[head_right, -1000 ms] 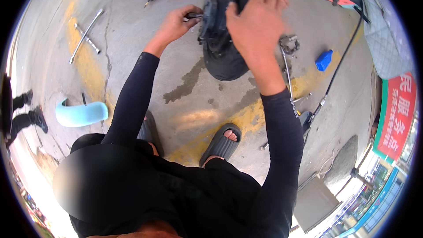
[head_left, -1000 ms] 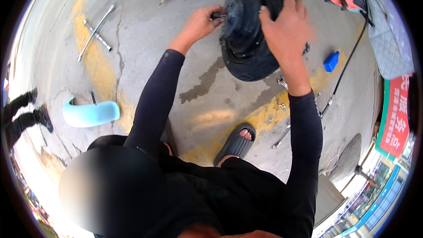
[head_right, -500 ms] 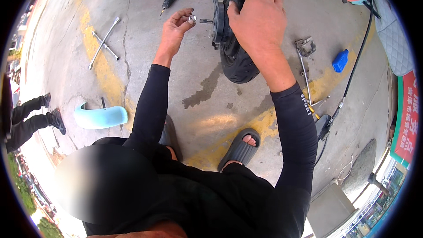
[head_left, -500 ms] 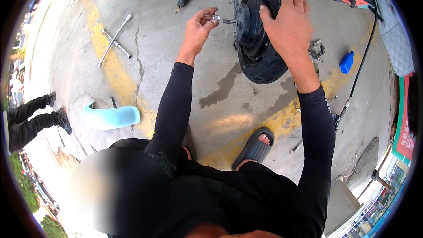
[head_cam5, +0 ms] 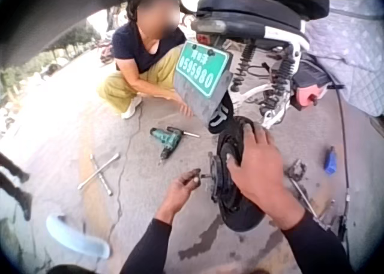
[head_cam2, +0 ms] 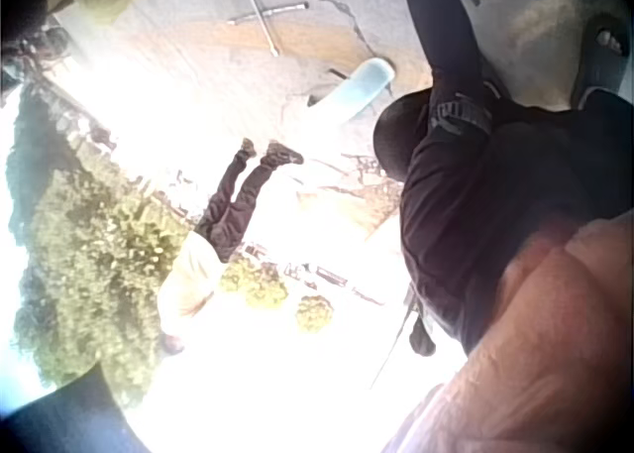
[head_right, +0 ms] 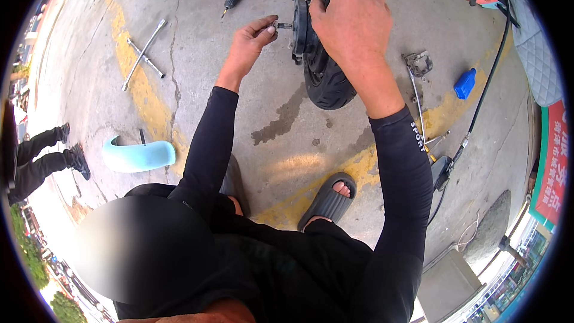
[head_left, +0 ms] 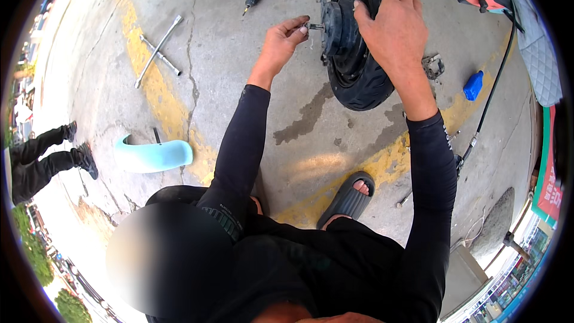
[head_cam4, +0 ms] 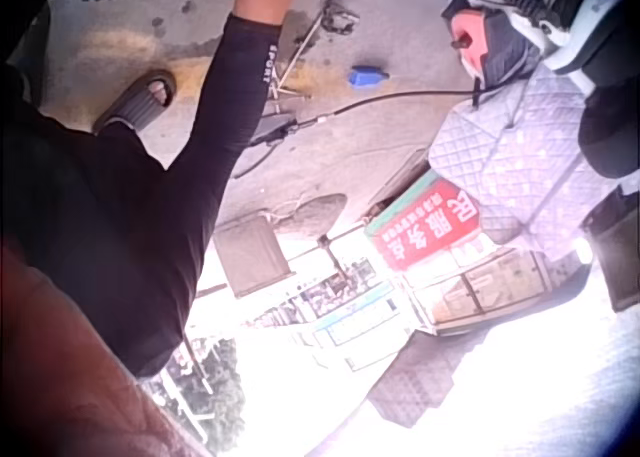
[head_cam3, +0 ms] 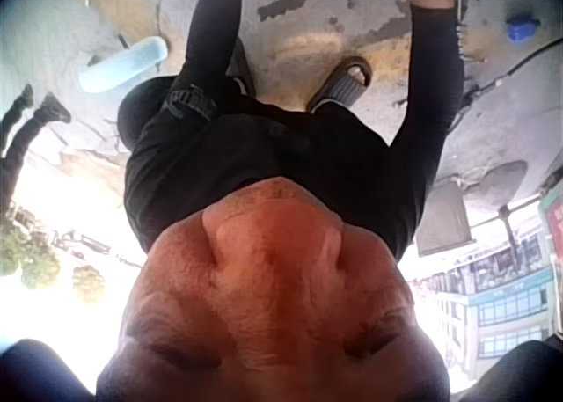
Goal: The person inflates a motorcycle tire using a pressure gauge and air hose, then removes the valve core and reattaches the tire to the motorcycle. The person uses a wrench to tighten the axle nut and secures the wheel in place.
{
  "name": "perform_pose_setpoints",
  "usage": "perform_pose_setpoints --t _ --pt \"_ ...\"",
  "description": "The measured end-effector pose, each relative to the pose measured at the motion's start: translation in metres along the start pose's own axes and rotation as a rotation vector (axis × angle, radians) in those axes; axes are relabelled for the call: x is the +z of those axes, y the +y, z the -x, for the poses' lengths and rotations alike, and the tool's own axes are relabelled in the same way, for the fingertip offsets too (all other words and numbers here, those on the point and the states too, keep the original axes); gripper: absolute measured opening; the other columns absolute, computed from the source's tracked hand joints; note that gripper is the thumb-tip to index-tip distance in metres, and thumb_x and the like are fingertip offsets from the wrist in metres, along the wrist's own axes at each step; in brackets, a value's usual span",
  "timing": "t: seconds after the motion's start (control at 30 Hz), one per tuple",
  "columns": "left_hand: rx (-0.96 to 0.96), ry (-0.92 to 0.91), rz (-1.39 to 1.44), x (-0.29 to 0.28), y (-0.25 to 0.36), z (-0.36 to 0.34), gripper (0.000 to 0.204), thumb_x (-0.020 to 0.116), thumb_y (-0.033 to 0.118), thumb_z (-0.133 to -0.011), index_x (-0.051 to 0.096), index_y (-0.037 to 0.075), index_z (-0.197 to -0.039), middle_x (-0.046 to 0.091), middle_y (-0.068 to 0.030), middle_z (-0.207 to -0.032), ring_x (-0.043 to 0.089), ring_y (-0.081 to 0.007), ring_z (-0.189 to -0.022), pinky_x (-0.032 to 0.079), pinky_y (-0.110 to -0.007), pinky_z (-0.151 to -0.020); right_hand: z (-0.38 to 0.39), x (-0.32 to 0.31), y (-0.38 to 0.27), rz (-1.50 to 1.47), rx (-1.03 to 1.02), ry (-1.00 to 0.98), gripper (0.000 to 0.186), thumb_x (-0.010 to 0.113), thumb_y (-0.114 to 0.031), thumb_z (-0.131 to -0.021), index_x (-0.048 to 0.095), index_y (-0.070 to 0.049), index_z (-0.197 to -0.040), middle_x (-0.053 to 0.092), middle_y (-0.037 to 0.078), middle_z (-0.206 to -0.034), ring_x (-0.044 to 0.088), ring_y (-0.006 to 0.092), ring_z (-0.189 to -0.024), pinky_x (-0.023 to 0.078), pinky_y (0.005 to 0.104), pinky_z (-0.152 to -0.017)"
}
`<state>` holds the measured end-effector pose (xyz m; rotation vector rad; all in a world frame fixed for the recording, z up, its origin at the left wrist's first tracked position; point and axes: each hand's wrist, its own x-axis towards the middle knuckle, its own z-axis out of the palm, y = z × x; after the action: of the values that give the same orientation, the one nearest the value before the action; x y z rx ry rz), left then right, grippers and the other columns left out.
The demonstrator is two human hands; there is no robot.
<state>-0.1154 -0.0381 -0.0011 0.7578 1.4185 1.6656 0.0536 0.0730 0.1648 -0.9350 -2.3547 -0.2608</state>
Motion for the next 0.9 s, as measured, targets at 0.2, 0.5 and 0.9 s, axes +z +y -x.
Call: perform_pose_setpoints --t 0.2,0.5,0.9 --pt "0.195 -0.027 -0.43 0.0 -0.001 -0.003 0.037 0.064 0.01 -0.101 0.062 -0.005 -0.135 0.073 -0.011 -0.117 0.071 -0.016 -0.102 0.056 -0.028 -0.09 0.002 -0.001 0.004 -0.015 0.003 0.011 0.068 0.071 -0.039 -0.087 0.054 0.0 -0.141 0.054 0.023 -0.144 0.052 0.0431 -0.131 0.05 0.0492 -0.102" --pt "0.065 -0.097 -0.295 -0.001 0.01 -0.001 0.038 0.059 0.01 -0.104 0.059 -0.007 -0.138 0.071 -0.0129 -0.123 0.071 -0.0184 -0.108 0.056 -0.029 -0.092 0.001 -0.016 0.004 -0.083 0.068 -0.07 0.069 0.076 -0.024 -0.08 0.051 0.009 -0.136 0.056 0.031 -0.135 0.054 0.0464 -0.125 0.049 0.0481 -0.104" --pt "0.088 -0.108 -0.257 0.002 0.003 -0.008 0.041 0.064 0.008 -0.101 0.058 -0.007 -0.138 0.069 -0.0154 -0.127 0.071 -0.0199 -0.109 0.057 -0.03 -0.093 0.002 -0.016 0.013 -0.07 0.066 -0.035 0.068 0.076 -0.024 -0.081 0.052 0.01 -0.135 0.057 0.031 -0.132 0.056 0.0464 -0.123 0.048 0.0483 -0.104"
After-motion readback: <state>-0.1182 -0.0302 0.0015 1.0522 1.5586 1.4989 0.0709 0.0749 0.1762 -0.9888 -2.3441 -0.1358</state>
